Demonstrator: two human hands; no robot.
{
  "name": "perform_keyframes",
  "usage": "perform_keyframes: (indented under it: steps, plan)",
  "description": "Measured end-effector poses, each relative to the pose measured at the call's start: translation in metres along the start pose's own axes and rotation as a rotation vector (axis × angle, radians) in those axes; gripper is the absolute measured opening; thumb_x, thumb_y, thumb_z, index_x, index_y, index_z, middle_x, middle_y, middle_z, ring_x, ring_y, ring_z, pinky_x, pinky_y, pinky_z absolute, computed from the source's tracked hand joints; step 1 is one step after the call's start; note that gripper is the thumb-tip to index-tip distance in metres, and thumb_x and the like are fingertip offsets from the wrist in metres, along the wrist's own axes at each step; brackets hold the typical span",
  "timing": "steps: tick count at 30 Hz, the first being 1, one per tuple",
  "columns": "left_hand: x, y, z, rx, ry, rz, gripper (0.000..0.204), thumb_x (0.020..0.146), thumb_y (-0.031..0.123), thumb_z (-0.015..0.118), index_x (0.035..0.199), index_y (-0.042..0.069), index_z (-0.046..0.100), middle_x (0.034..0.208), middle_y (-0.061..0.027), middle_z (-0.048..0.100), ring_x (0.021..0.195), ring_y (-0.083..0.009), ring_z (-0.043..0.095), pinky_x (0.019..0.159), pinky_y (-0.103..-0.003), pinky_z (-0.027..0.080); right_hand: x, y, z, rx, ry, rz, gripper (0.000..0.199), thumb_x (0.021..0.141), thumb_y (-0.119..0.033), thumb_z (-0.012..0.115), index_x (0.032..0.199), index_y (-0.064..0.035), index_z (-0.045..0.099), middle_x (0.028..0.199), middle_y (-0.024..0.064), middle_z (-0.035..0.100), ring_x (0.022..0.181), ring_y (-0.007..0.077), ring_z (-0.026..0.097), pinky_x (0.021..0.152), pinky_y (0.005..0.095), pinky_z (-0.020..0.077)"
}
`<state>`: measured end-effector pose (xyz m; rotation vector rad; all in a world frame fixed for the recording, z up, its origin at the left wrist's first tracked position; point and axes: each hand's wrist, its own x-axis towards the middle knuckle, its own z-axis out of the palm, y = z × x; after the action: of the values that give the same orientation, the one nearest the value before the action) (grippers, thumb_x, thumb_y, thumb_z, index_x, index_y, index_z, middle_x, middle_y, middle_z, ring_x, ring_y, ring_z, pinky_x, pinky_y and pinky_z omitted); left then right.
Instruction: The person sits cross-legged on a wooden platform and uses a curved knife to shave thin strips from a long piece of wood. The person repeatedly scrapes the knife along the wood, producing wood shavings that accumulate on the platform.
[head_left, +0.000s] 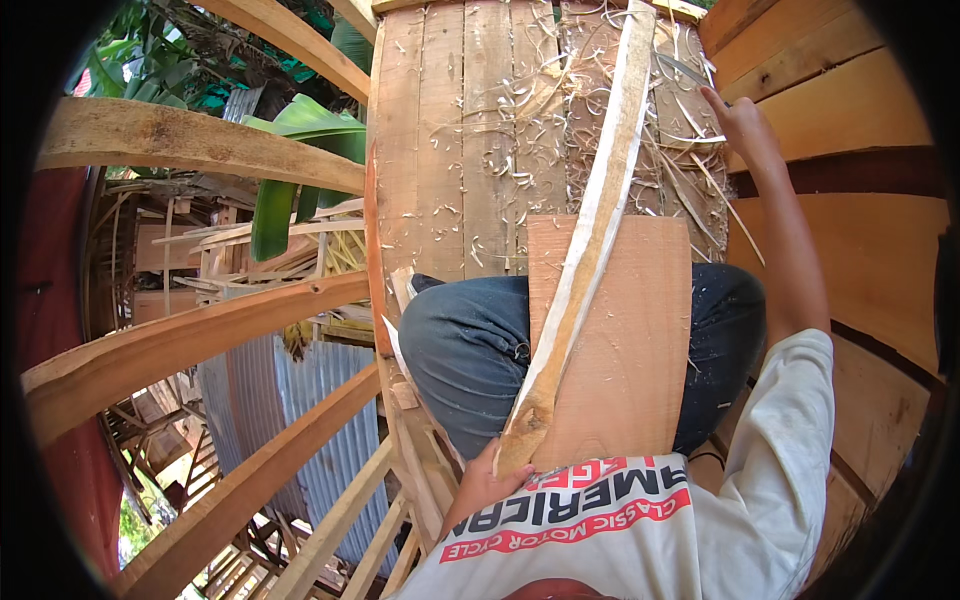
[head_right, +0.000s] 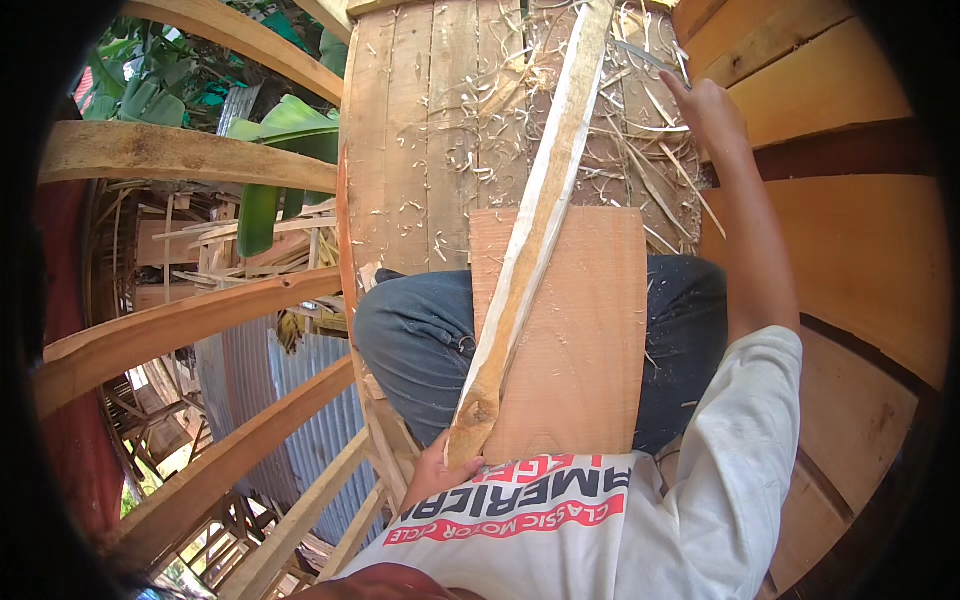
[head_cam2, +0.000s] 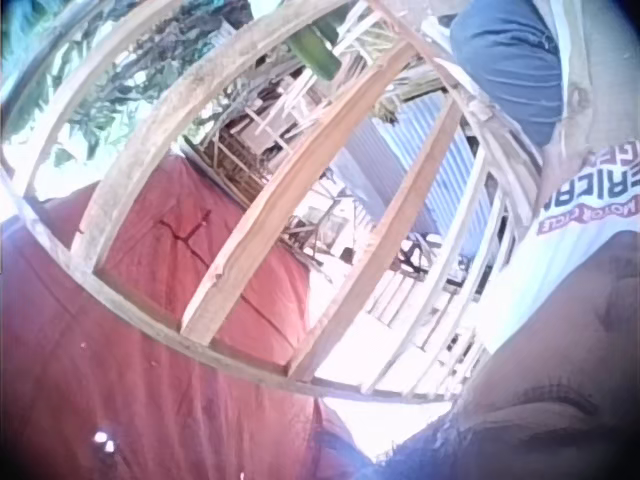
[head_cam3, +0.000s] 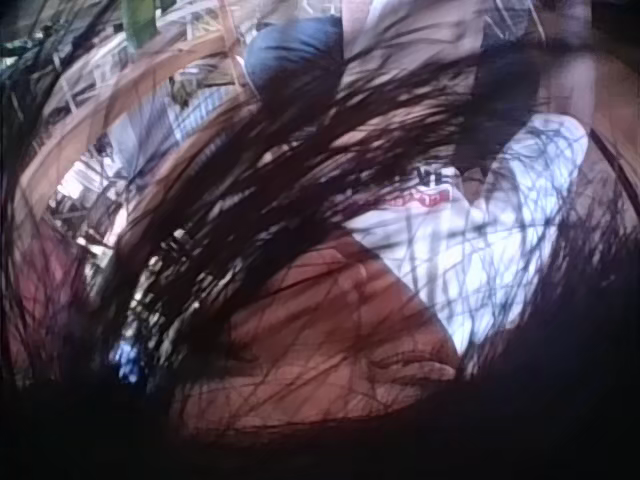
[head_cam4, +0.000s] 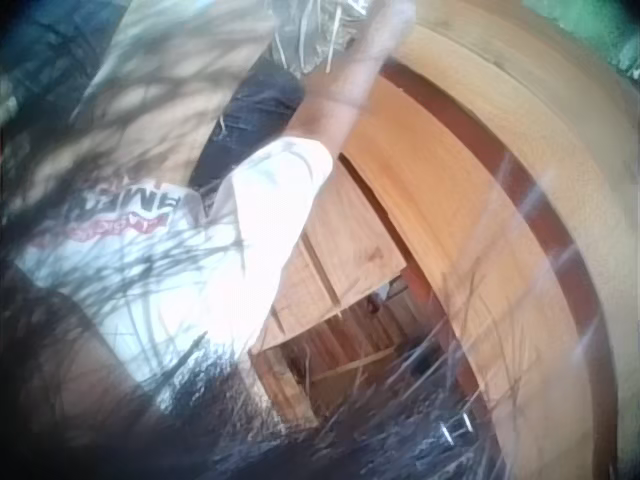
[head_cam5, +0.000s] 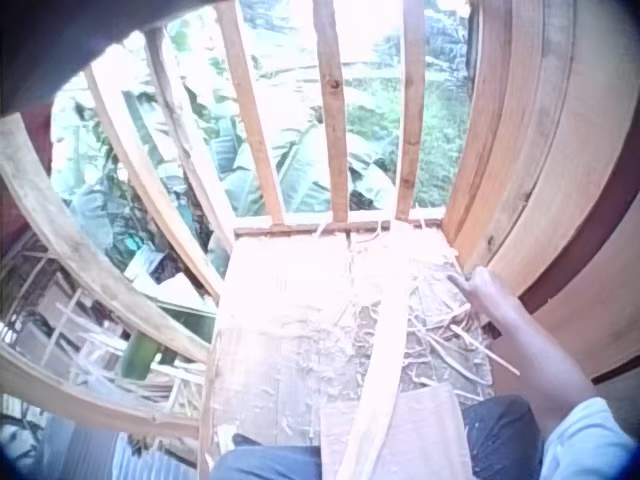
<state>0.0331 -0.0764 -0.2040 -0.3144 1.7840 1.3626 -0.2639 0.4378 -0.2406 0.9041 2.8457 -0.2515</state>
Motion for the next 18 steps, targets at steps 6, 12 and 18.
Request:
perform_keyframes:
  steps: [6,12,18]
  plan:
    - [-0.004,0.001,-0.001,0.084,0.0,-0.088,0.044,0.087,0.025,0.073,0.123,0.006,0.058,0.096,-0.0129,0.071,0.087,-0.0171,0.068,0.079,-0.029,0.051,-0.045,-0.001,-0.001,0.227,0.015,-0.002,0.083,0.088,-0.073,0.045,0.07,0.0055,0.066,0.068,0.0268,0.063,0.071,0.0406,0.066,0.068,0.0477,0.0499]
    - [-0.013,0.013,-0.007,0.177,-0.031,-0.138,0.044,0.09,0.023,0.071,0.127,0.005,0.055,0.105,-0.0146,0.068,0.097,-0.0158,0.063,0.086,-0.028,0.047,-0.149,-0.034,0.007,0.183,-0.144,-0.281,0.076,0.089,-0.069,0.048,0.071,0.0021,0.068,0.062,0.0201,0.063,0.065,0.0366,0.066,0.061,0.0452,0.0514]
    - [-0.014,0.022,0.003,0.085,-0.052,-0.063,0.05,0.092,0.014,0.067,0.137,0.002,0.048,0.114,-0.0093,0.066,0.102,-0.0122,0.058,0.091,-0.025,0.044,-0.157,-0.028,0.017,0.018,-0.123,-0.368,0.075,0.087,-0.068,0.052,0.067,0.0023,0.068,0.06,0.0219,0.061,0.059,0.0367,0.063,0.059,0.0464,0.0502]
